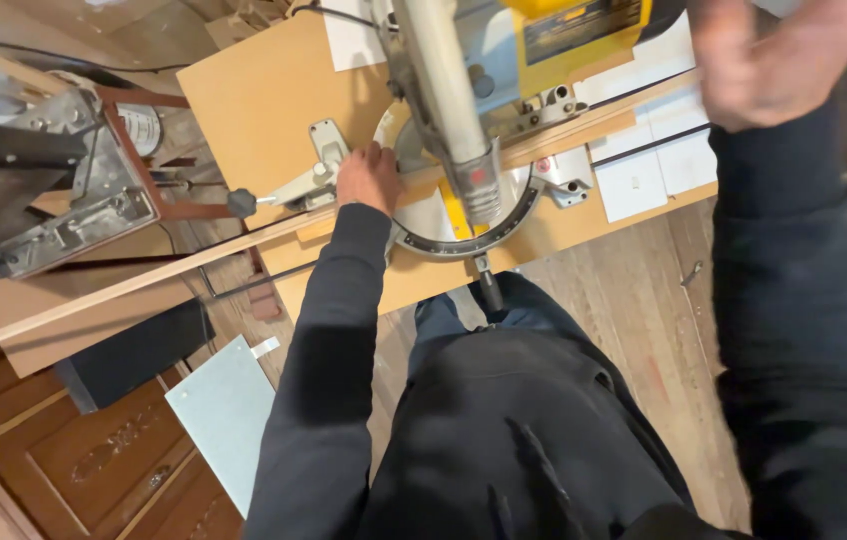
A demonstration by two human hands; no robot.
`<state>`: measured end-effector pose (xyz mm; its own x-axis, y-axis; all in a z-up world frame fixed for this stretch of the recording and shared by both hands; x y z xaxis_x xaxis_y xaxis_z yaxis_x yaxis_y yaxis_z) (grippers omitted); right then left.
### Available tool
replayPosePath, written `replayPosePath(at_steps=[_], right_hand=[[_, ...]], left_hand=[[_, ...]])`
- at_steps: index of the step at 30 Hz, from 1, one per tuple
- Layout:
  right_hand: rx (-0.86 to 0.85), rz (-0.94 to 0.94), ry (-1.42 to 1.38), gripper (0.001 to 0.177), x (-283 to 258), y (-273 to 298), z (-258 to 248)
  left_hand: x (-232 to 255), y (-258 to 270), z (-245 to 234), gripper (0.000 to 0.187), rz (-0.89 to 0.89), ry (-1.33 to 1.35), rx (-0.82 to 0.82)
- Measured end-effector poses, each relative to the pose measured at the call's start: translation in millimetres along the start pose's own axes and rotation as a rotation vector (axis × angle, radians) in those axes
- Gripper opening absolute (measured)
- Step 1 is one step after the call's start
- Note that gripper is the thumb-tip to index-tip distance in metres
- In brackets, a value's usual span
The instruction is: Measuring a painting and cutting wooden frame strips using a power miter saw to size.
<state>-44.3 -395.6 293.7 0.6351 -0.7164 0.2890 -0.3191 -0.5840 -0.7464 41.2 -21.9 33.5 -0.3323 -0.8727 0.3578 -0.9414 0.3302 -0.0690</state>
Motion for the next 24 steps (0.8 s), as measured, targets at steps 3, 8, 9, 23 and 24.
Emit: replayPosePath(at_steps=[3,8,9,23,24], right_hand=[[0.232,1.011,-0.211,0.035,15.4,94.5,21.3],[-0.653,0.786,-0.263,0.054,-58.9,223.9,127.8],[-0.774,0.728,-0.247,0.05,-72.8,213.8,137.0],[-1.027,0.387,-0.412,0.009,-169.6,178.3,113.2],[-0.827,0.313,-0.537,0.02,-193.7,162.4,109.4]], left_hand=[[-8.4,3.2,14.6,0.021,-0.004,-0.04,0.045],[-0.6,-0.3,7.9,0.015,-0.039,-0.016,0.029],[-4.3,1.2,13.8,0.009,-0.053,-0.069,0.019],[-10.6,3.8,28.9,0.007,-0.074,-0.084,-0.011],[-12.9,2.3,34.7,0.005,-0.087,-0.09,-0.002]])
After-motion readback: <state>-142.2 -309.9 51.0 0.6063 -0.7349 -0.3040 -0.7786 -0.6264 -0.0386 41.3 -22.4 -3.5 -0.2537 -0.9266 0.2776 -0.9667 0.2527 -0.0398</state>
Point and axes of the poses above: each hand's wrist, its own y-axis away from the middle knuckle, its own z-axis out of the palm, x = y × z, the point moved 6 cm from there along -y, towards the middle knuckle, and after that the axes turned 15 degrees about -z, right-handed, at the moved point
